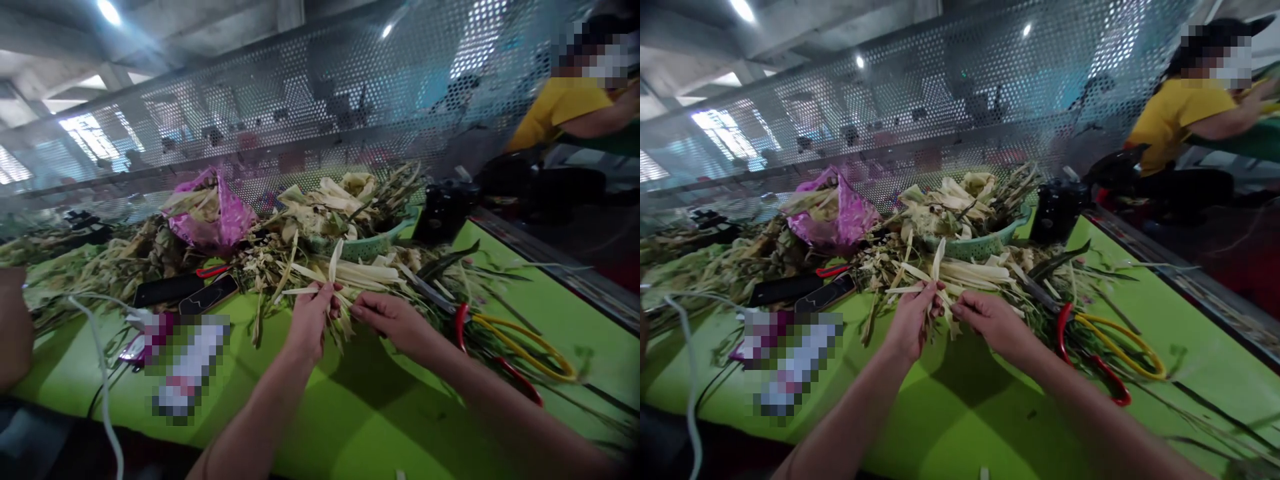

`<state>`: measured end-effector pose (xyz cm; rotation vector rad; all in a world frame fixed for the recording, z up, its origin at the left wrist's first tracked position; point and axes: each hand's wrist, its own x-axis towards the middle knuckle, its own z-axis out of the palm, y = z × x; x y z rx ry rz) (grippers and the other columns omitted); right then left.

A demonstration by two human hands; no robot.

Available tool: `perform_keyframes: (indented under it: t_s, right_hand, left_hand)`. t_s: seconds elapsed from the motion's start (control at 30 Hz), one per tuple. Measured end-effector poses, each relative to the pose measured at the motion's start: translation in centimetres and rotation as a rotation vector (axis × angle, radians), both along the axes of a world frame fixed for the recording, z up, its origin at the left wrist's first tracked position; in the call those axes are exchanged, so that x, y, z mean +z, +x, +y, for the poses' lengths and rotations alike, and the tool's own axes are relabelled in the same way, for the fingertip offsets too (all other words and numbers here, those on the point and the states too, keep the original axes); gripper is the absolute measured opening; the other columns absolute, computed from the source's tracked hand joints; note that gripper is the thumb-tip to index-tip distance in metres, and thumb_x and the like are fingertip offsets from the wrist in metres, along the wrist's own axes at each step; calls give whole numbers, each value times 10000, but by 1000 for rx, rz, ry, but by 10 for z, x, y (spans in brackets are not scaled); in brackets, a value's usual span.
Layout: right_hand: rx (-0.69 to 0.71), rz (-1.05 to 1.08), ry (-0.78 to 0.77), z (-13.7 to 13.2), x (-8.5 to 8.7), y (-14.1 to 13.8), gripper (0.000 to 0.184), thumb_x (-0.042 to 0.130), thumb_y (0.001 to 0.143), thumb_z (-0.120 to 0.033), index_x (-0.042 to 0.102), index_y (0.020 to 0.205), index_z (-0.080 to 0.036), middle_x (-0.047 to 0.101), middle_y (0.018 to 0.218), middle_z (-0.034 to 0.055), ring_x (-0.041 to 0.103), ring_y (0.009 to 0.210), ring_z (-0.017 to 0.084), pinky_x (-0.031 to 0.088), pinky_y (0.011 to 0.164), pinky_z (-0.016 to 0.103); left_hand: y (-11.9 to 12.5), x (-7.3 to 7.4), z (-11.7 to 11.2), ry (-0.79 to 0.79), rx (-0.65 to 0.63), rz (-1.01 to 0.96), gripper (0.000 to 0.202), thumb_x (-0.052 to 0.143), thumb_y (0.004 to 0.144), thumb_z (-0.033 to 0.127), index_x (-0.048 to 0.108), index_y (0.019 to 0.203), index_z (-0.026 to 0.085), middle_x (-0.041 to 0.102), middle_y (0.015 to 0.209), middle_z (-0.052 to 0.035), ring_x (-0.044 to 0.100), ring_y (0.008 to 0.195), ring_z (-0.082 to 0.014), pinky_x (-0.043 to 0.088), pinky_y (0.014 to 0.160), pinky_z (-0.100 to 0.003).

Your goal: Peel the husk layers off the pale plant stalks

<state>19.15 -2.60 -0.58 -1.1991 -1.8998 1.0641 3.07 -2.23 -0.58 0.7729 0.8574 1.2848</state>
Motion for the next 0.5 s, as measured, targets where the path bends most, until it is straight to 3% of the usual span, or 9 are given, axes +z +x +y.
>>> perform_keyframes:
  t_s: [0.17,0.33,0.5]
  right_hand:
    - [-92,-63,147,-4,4,-1,293,464,903,-469,579,857,-203,508,655,-30,443,589,128,341,542,234]
    - [-10,-163,222,-6,8,-1,262,465,916,-405,586,806,-202,575,688,-11,516,647,149,395,594,250]
    - [-109,-183,500,-9,17,1,152,560,868,-313,638,948,-210,636,918,63,582,879,216,453,771,326]
  left_hand:
    - [-3,-5,4,61,19,75,302,672,737,422,626,769,125,462,598,28,409,545,-54,328,510,-159]
    - [-4,-9,5,160,62,233,305,567,818,454,586,761,155,379,581,49,332,530,-65,265,496,-184]
    - [-4,-9,3,265,65,460,339,535,825,492,549,693,180,369,587,45,323,565,-92,267,525,-207]
